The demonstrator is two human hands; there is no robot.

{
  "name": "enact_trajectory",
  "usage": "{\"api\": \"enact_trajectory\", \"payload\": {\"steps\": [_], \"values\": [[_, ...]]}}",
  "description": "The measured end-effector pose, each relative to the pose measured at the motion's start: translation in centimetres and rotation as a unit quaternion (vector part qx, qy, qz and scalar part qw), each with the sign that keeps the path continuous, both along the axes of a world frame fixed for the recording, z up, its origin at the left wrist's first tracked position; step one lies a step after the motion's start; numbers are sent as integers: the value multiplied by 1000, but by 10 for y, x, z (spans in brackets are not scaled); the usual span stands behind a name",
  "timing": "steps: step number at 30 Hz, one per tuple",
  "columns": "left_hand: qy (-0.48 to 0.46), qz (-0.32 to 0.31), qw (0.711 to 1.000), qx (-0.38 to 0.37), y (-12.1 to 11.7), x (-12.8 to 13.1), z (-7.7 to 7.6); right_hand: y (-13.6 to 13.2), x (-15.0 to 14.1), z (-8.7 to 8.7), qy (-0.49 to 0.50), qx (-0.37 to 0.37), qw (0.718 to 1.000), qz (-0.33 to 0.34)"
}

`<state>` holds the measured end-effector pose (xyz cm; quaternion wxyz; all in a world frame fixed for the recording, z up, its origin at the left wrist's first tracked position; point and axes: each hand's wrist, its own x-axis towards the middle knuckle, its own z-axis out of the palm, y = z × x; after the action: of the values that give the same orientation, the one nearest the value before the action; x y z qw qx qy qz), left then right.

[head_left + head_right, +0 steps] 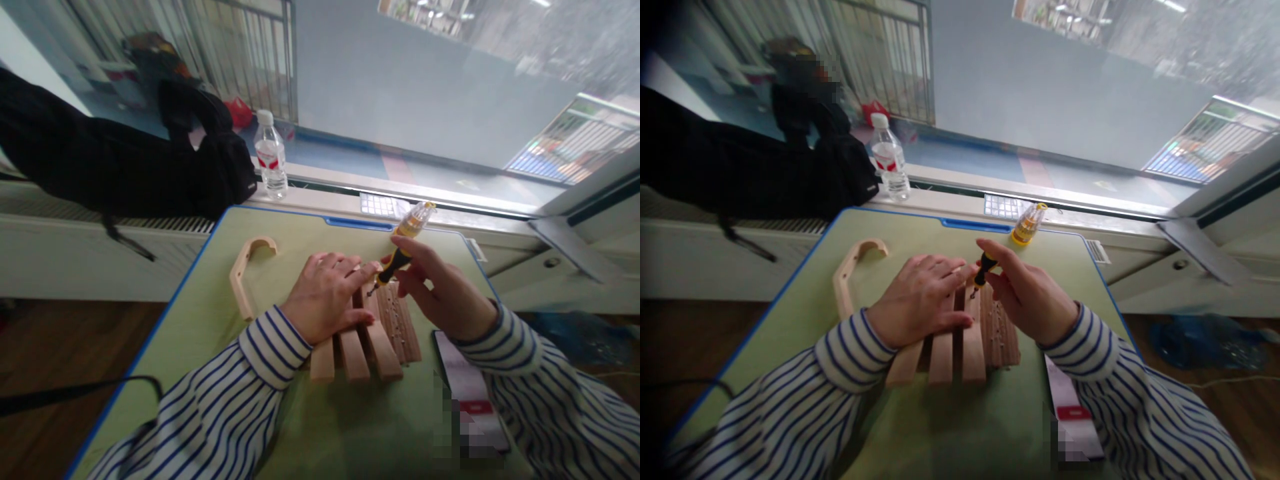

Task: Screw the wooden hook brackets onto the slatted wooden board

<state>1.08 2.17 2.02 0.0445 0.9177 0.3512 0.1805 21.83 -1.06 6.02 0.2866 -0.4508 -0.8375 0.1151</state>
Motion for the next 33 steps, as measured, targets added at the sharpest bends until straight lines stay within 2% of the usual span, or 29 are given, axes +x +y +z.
{"api": "enact_trajectory", "payload": {"steps": [11, 17, 22, 26, 33], "values": [[-2, 0, 1000, 2, 0, 1, -1, 5, 2, 6, -52, 25, 998, 29], [-3, 3, 1000, 3, 0, 1, -3, 6, 0, 5, -77, 69, 993, 53], [0, 3, 1000, 0, 0, 1, -1, 7, -7, 3, -91, 86, 991, 38], [0, 6, 1000, 0, 0, 1, -1, 7, -8, -2, -59, 92, 994, 28], [0, 5, 1000, 2, 0, 1, -1, -2, -17, -14, -35, 108, 992, -47]]}}
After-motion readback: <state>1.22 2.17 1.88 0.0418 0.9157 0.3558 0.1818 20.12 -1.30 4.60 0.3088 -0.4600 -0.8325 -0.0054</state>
